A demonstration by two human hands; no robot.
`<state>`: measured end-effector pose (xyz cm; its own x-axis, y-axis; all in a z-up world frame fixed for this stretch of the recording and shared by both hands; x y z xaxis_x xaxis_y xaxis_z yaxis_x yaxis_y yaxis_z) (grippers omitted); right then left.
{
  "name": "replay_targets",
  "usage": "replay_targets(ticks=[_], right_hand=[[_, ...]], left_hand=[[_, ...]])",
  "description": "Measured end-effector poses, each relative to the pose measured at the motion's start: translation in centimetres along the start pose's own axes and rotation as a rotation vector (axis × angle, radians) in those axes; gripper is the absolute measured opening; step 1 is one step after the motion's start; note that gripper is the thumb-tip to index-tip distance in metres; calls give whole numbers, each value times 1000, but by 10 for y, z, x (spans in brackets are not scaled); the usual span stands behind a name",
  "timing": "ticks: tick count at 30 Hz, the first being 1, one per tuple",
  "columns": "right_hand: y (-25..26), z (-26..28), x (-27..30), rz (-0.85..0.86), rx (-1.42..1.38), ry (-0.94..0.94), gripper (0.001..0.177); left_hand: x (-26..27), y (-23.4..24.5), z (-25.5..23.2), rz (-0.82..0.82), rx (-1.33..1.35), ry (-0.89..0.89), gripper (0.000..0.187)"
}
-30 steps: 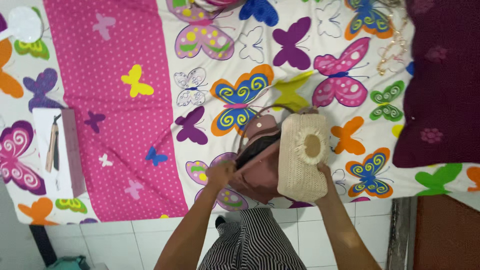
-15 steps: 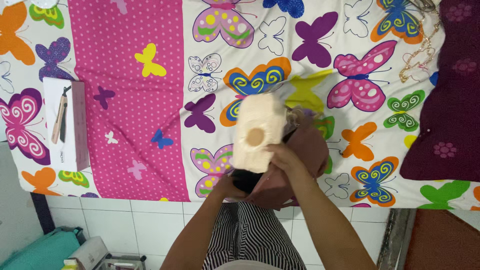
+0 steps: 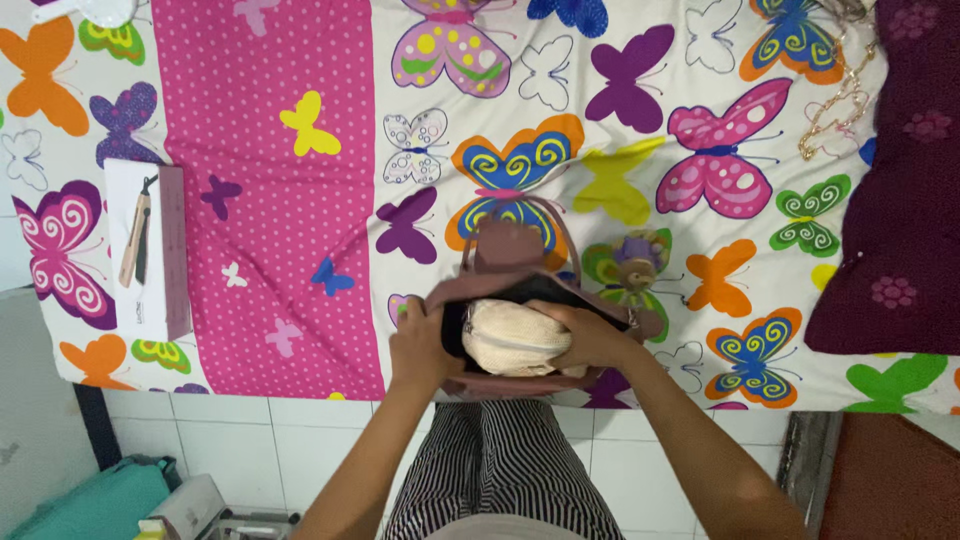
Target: The person opens a wardrobe, takes a pink handbag, and places it on the bed. They open the bag, place a wallet inside, handle a small woven pouch, then unpack a hair straightener from its box and place the box and items into the bag, finishing by picking up a small box from a shelf.
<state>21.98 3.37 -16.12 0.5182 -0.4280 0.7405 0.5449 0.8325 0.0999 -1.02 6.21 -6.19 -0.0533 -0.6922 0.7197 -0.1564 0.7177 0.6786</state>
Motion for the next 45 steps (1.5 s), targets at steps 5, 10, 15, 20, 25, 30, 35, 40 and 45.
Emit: replay_targets(ticks=[5, 10, 15, 20, 25, 30, 35, 40, 45], right_hand=[[-22, 3, 5, -50, 427, -184, 101], [-77, -10, -48, -117, 532, -247, 100], [-116, -76, -110, -114, 103, -248, 76], [-127, -105, -145, -45, -3, -157, 53], [-97, -115, -140, -250, 209, -206, 68], [-92, -123, -131, -237, 383, -349, 75], [-83, -114, -103, -190, 539, -339, 78], [-58, -28, -60, -222, 490, -169, 64], [-75, 102, -48, -400, 129, -201, 51]], left_hand=[[-2, 5, -24, -57, -47, -170, 84], [2, 0, -41, -135, -54, -377, 97], [12, 11, 1, -126, -109, -310, 84], [16, 21, 33, -109, -132, -227, 100], [18, 4, 33, -48, -271, -204, 117], [9, -7, 36, 5, -366, -148, 124], [32, 8, 47, -213, -57, -346, 104], [68, 27, 117, -479, 337, -405, 92], [88, 5, 254, -562, 518, -116, 90]])
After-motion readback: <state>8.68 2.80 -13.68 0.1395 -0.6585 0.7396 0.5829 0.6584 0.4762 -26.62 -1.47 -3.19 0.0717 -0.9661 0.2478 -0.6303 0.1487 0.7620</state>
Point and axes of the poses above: each hand's wrist, its own x-axis away from the middle knuckle, its own y-axis out of the back of the hand, z = x × y, the point moved 9 cm from there along -x, towards the middle knuckle, and after that the axes turned 9 degrees about -y, right-handed, at the moved point
